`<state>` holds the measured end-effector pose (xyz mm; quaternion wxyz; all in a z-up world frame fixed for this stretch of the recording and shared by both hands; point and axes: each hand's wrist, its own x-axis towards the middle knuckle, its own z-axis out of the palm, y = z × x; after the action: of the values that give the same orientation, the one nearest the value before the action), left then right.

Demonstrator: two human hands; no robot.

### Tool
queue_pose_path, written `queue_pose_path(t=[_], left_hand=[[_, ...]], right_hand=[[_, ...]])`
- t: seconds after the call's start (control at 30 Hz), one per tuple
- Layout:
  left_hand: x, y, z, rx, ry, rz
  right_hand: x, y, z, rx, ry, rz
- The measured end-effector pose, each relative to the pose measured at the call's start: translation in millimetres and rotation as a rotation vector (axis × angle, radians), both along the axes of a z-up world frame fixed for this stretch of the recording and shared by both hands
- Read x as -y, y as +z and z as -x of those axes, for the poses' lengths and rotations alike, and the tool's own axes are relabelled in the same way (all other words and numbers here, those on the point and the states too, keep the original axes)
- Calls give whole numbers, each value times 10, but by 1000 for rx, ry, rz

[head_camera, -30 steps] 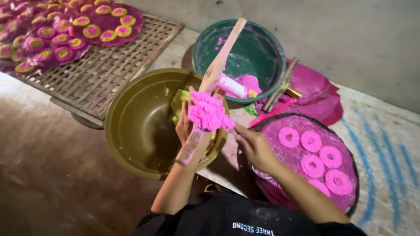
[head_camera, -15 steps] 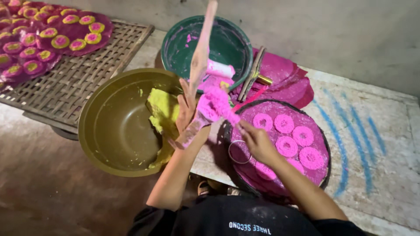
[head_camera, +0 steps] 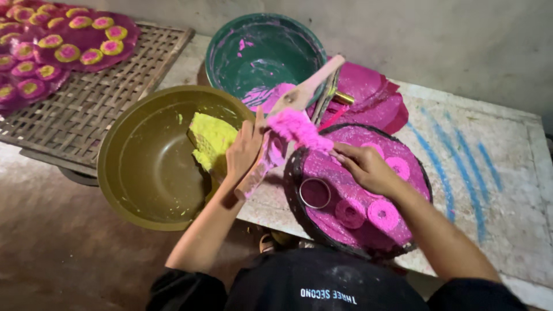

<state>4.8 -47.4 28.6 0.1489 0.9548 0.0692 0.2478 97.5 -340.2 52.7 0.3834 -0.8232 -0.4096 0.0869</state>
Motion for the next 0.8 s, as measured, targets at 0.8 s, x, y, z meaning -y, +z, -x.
queue_pose_path(t=[0.8], left_hand=[[-169,-290,454,15,-355,233]], right_hand=[[-282,1489,860,832,166,700]])
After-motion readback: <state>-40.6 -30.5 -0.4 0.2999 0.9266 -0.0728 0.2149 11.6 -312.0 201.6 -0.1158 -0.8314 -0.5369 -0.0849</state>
